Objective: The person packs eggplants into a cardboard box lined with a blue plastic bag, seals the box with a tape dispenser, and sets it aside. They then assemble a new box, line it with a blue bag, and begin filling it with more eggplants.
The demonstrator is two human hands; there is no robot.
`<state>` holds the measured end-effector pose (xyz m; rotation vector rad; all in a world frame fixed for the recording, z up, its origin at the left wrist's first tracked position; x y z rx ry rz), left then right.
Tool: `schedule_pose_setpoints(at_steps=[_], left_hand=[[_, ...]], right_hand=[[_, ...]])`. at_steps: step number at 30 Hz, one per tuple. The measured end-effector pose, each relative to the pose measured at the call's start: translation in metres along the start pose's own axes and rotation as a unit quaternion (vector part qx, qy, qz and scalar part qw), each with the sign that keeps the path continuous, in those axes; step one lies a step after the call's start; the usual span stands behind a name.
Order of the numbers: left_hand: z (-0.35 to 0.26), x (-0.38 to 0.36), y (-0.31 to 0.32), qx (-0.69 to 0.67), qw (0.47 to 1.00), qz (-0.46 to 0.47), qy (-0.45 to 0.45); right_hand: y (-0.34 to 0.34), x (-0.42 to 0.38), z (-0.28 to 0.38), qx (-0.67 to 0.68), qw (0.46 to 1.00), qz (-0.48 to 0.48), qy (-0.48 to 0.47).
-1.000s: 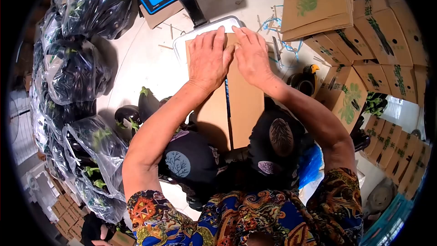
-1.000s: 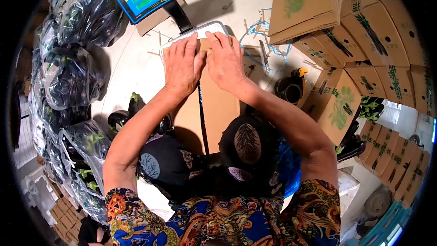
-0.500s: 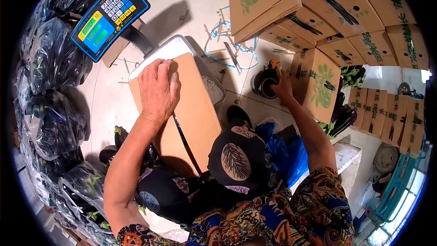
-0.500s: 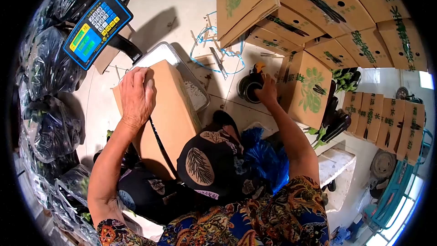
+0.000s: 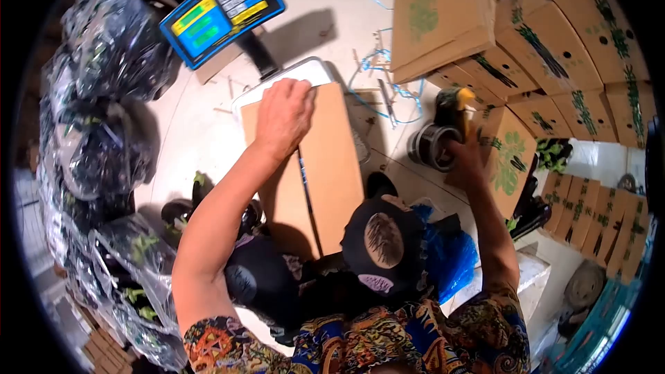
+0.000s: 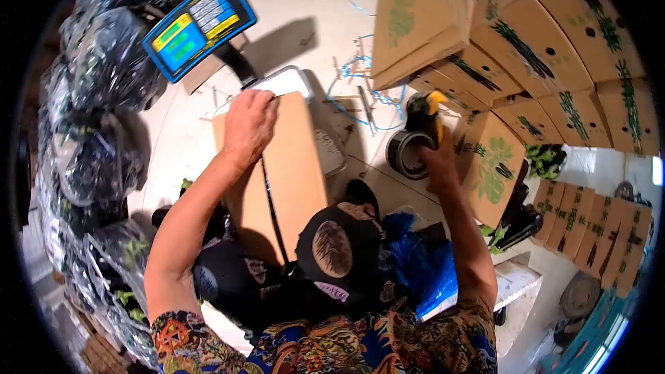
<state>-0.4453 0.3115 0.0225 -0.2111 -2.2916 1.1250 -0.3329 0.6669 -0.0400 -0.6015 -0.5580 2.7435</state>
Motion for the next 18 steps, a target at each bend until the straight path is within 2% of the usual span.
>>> schedule_pose_setpoints(at_steps=[2, 3, 5, 6, 9, 10, 11, 13, 14, 15, 17, 18], left_hand=[[0.002, 0.001, -0.001, -0.039, 0.999, 0.022, -0.009], [0.002, 0.001, -0.002, -0.036, 0.999, 0.033, -0.012], [-0.006, 0.002, -0.017, -0.044, 0.997, -0.048, 0.041], [-0.011, 0.002, -0.029, -0.050, 0.995, -0.075, 0.031], [-0.019, -0.001, -0.071, -0.167, 0.977, -0.135, -0.014], [-0.026, -0.003, -0.091, -0.258, 0.951, -0.114, -0.123], [-0.016, -0.011, -0.094, -0.348, 0.913, -0.120, -0.179], [-0.027, -0.023, -0.121, -0.444, 0.863, -0.037, -0.238], [-0.030, -0.030, -0.128, -0.459, 0.855, -0.023, -0.243], [-0.039, -0.036, -0.136, -0.490, 0.834, -0.021, -0.254], [-0.048, -0.046, -0.144, -0.533, 0.801, -0.003, -0.271], [-0.048, -0.048, -0.143, -0.524, 0.791, 0.023, -0.314]], right_hand=[[0.013, -0.025, 0.067, 0.191, 0.971, 0.137, 0.036], [0.016, -0.028, 0.078, 0.219, 0.960, 0.172, 0.034], [0.030, -0.039, 0.117, 0.173, 0.953, 0.249, -0.009], [0.036, -0.051, 0.135, 0.122, 0.960, 0.252, -0.018], [0.062, -0.084, 0.195, 0.142, 0.945, 0.249, -0.156], [0.069, -0.086, 0.204, 0.110, 0.932, 0.289, -0.188], [0.078, -0.093, 0.214, 0.098, 0.922, 0.340, -0.156], [0.097, -0.090, 0.212, 0.027, 0.921, 0.301, -0.245], [0.103, -0.088, 0.210, -0.059, 0.906, 0.255, -0.333], [0.107, -0.095, 0.218, -0.128, 0.891, 0.256, -0.353], [0.119, -0.106, 0.230, -0.152, 0.876, 0.225, -0.399], [0.123, -0.114, 0.236, -0.164, 0.874, 0.225, -0.398]])
Point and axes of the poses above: each hand's wrist, its own x-axis towards the middle knuckle, its own y-axis out of the palm, z = x × y, the point moved 5 cm from there along x, towards the middle knuckle, and after that the axes turned 8 degrees about -x, right-handed, at the moved point
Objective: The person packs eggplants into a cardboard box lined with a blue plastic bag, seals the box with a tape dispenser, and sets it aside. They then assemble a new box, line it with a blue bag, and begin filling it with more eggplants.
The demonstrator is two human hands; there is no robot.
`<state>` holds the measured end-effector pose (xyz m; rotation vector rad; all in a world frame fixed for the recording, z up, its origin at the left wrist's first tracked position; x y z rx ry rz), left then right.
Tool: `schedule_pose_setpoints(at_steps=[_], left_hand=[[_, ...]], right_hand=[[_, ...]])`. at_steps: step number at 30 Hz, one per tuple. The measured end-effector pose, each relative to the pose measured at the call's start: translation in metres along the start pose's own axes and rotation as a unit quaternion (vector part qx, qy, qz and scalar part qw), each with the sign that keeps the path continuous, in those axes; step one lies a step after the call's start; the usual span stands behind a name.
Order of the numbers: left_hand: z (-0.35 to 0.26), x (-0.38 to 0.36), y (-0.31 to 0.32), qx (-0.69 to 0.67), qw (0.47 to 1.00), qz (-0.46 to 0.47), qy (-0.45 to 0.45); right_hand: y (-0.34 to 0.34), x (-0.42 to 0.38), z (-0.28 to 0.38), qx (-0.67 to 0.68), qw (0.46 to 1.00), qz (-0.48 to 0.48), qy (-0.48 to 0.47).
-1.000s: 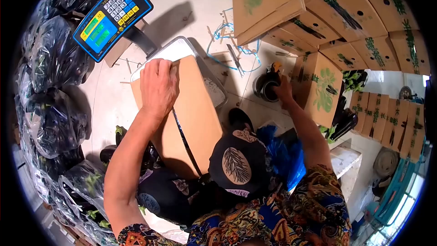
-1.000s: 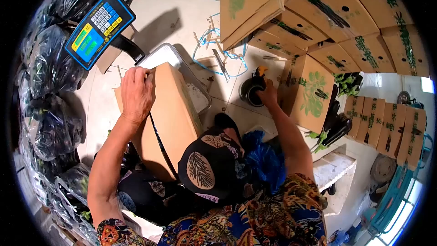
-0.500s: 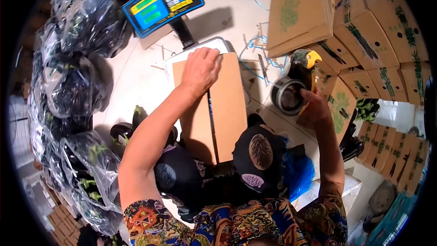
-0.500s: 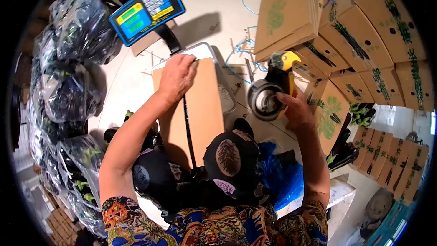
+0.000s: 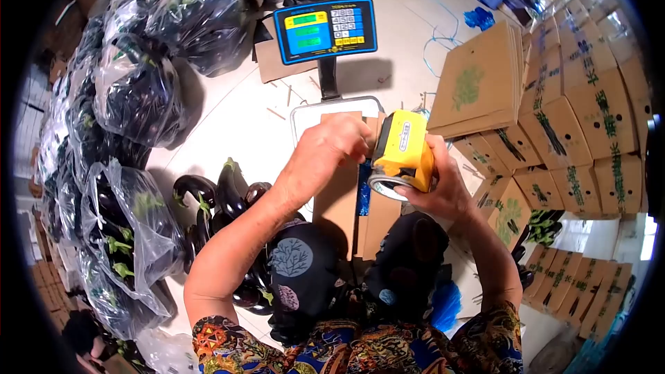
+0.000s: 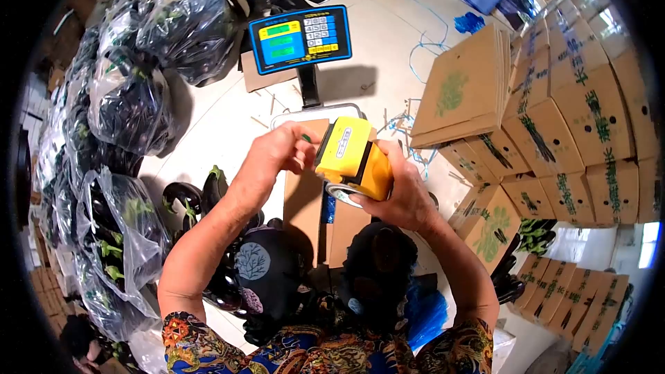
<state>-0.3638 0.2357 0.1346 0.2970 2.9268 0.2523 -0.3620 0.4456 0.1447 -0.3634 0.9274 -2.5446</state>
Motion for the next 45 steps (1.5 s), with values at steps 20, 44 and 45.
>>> schedule_pose_setpoints(at_steps=[20, 44, 45], left_hand=[[0.080, -0.055, -0.097, 0.009, 0.972, -0.233, 0.013], [0.261, -0.004, -0.083, 0.293, 0.932, -0.207, 0.056], [0.262, -0.003, -0.083, 0.302, 0.933, -0.191, 0.049]], right_hand=[[0.039, 0.011, 0.041, -0.224, 0.962, 0.159, 0.006], [0.047, 0.013, -0.001, -0.274, 0.945, 0.165, -0.076], [0.048, 0.013, -0.002, -0.269, 0.946, 0.163, -0.078]])
Point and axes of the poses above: each hand's wrist, its own x-axis towards the middle knuckle, its own y-axis out of the palm, z = x × y, the point moved 5 cm from there along x, towards the middle knuckle, and after that the axes turned 8 degrees about -x, right-handed, at the moved point
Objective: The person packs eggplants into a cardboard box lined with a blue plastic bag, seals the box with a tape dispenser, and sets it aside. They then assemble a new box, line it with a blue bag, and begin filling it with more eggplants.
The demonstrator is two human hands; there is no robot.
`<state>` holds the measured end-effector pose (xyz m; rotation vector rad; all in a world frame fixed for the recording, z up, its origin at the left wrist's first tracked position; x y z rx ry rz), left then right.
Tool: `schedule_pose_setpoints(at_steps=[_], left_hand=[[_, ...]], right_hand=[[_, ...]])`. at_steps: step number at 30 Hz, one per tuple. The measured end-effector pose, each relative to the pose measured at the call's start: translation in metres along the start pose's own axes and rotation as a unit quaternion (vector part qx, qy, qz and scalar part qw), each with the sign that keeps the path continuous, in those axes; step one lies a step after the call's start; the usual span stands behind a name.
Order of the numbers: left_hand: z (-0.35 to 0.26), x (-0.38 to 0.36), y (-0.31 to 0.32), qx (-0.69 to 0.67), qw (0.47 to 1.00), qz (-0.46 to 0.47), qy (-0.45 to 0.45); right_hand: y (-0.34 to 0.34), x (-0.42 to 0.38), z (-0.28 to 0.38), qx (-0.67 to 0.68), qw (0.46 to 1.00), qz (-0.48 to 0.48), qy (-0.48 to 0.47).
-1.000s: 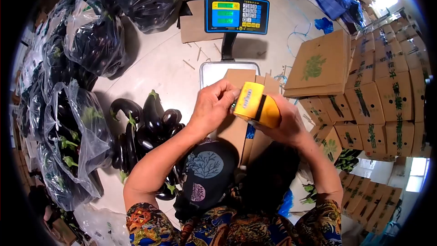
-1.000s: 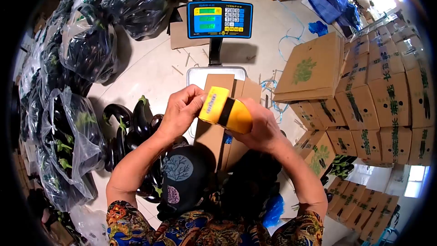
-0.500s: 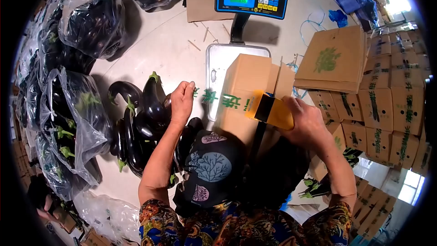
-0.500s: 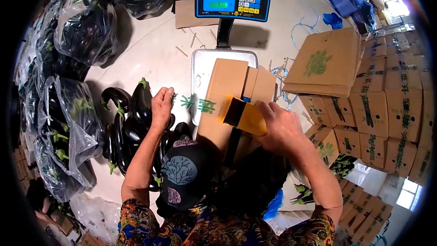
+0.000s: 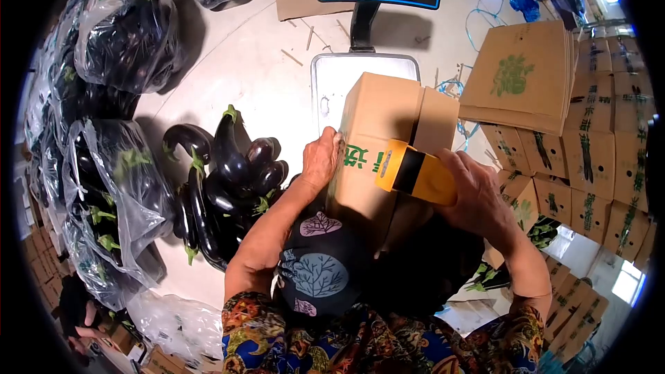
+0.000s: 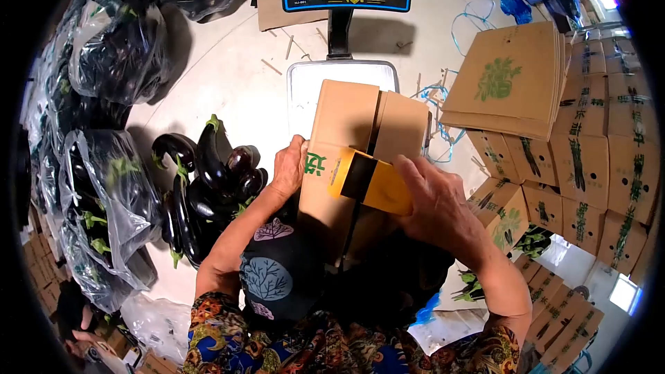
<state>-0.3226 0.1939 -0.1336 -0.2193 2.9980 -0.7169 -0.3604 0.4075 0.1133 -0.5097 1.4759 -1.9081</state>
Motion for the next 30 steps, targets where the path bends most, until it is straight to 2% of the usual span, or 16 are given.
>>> schedule_pose_setpoints(at_steps=[5, 8, 9, 12, 14, 16, 17, 19, 22, 24, 26, 27, 30], left_hand=[[0.003, 0.002, 0.001, 0.037, 0.998, 0.053, -0.018], [0.043, -0.013, 0.019, 0.112, 0.985, 0.117, -0.052], [0.055, -0.016, 0.024, 0.052, 0.991, 0.099, -0.071], [0.049, 0.000, 0.012, 0.078, 0.991, 0.017, 0.104], [-0.012, 0.039, -0.029, -0.025, 0.993, -0.098, 0.056], [-0.100, 0.078, -0.063, -0.005, 0.968, -0.123, 0.220], [-0.132, 0.096, -0.065, -0.024, 0.970, -0.070, 0.230], [-0.194, 0.114, -0.044, 0.017, 0.938, 0.043, 0.342], [-0.229, 0.120, 0.022, 0.122, 0.849, 0.206, 0.471], [-0.224, 0.121, 0.056, 0.185, 0.812, 0.340, 0.436], [-0.219, 0.123, 0.072, 0.231, 0.807, 0.408, 0.359], [-0.220, 0.122, 0.074, 0.222, 0.806, 0.369, 0.407], [-0.223, 0.117, 0.082, 0.180, 0.789, 0.347, 0.474]], right_hand=[[0.001, 0.000, 0.000, 0.015, 0.999, -0.023, -0.016], [0.005, -0.004, -0.004, 0.015, 0.999, -0.026, -0.011], [0.005, -0.005, -0.008, 0.012, 1.000, -0.020, -0.004], [0.009, -0.004, -0.009, 0.020, 1.000, 0.008, 0.009], [0.009, -0.003, -0.010, 0.033, 0.999, 0.021, 0.010], [0.006, -0.001, -0.009, 0.051, 0.998, 0.014, 0.015], [0.005, -0.001, -0.009, 0.054, 0.998, 0.021, 0.017], [0.004, 0.001, -0.009, 0.047, 0.998, 0.037, 0.020], [0.005, 0.000, -0.010, 0.036, 0.999, 0.019, 0.010], [0.003, -0.002, -0.013, 0.046, 0.999, 0.019, 0.014], [0.004, -0.006, -0.019, 0.067, 0.998, 0.010, 0.016], [0.005, -0.008, -0.019, 0.071, 0.997, 0.008, 0.011], [0.007, -0.004, -0.012, 0.057, 0.998, 0.040, -0.006]])
Point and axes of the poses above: each hand's wrist, its own x-axis towards the middle knuckle, its own y-axis out of the palm, z = x × y, the point moved 5 cm from there along x, towards the middle knuckle, and after that the axes turned 8 degrees about -x, right-handed, at the moved point
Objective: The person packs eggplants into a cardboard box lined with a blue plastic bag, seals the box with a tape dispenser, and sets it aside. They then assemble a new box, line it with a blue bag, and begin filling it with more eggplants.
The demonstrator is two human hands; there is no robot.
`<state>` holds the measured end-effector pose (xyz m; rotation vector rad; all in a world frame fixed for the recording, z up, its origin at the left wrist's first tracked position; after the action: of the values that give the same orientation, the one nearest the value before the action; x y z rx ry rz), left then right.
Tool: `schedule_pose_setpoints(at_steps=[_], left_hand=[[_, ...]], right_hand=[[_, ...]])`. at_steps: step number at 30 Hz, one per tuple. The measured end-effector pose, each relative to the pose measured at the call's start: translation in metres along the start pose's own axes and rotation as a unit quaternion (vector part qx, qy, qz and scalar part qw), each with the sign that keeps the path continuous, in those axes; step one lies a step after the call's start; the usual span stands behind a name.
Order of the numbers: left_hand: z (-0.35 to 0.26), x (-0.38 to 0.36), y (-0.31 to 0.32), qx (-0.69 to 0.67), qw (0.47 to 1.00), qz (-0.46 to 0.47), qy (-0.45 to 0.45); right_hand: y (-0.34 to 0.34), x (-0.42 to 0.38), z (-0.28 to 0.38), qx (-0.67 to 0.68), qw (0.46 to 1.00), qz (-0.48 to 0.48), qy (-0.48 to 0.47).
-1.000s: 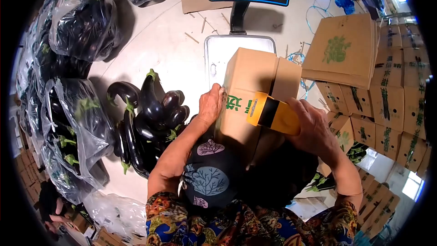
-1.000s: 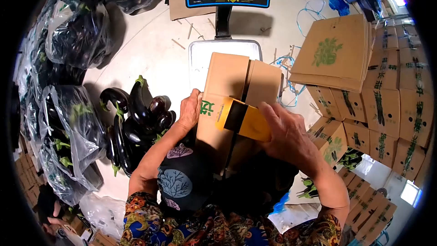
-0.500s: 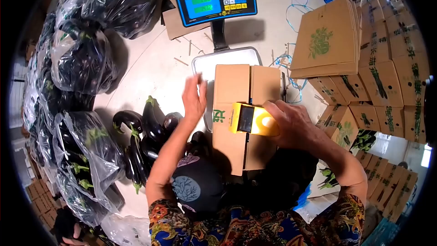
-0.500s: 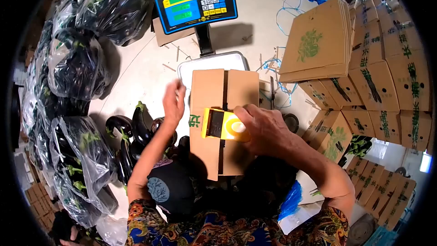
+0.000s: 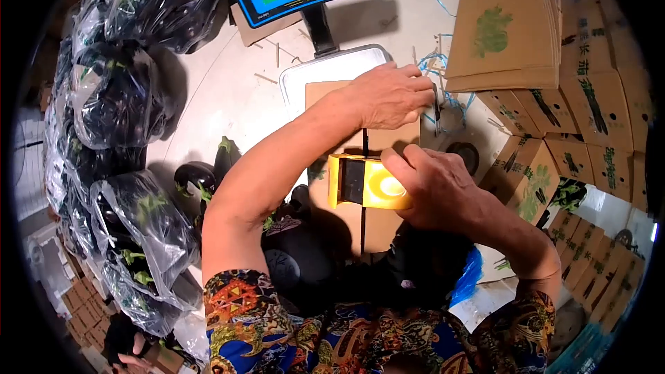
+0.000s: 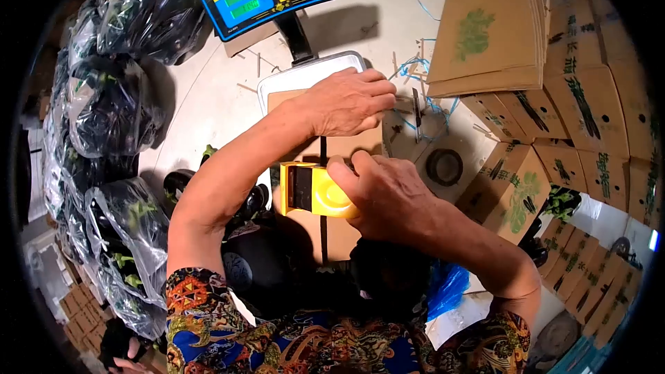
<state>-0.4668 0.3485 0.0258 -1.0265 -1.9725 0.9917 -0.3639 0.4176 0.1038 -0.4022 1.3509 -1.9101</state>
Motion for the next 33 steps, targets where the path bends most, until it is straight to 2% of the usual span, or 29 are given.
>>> schedule_pose_setpoints(at_steps=[4, 8, 15, 18, 26, 29, 32, 33], left_hand=[[0.003, 0.001, 0.005, -0.025, 0.996, -0.057, -0.071], [0.000, 0.002, 0.005, -0.026, 0.994, -0.102, -0.039], [-0.001, 0.002, 0.005, -0.026, 0.993, -0.110, -0.040], [0.000, 0.003, 0.004, -0.032, 0.992, -0.110, -0.049], [0.001, -0.001, 0.004, -0.035, 0.990, -0.129, -0.037], [0.003, 0.001, 0.007, -0.037, 0.994, -0.070, -0.069], [0.005, -0.021, -0.021, -0.145, 0.953, -0.262, -0.047], [0.007, -0.041, -0.034, -0.151, 0.911, -0.372, -0.093]], right_hand=[[-0.002, -0.001, -0.004, -0.005, 1.000, 0.016, 0.002], [-0.002, -0.002, -0.008, -0.019, 1.000, 0.020, 0.002], [-0.005, -0.018, -0.020, -0.029, 0.999, -0.022, -0.016], [0.000, -0.034, -0.045, -0.047, 0.998, 0.031, 0.012], [0.036, -0.088, -0.118, -0.047, 0.997, -0.062, 0.020], [0.055, -0.101, -0.136, -0.048, 0.997, -0.059, 0.027], [0.070, -0.090, -0.142, -0.017, 0.999, -0.037, 0.026], [0.076, -0.087, -0.142, 0.002, 0.999, -0.022, 0.029]])
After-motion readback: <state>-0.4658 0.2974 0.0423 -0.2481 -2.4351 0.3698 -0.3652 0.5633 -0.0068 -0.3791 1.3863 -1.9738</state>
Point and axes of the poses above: each hand's wrist, its own x-axis towards the middle knuckle, its own y-axis out of the palm, z = x × y, the point moved 5 cm from there along x, towards the middle knuckle, and after that the axes turned 8 degrees about -x, right-handed, at the moved point
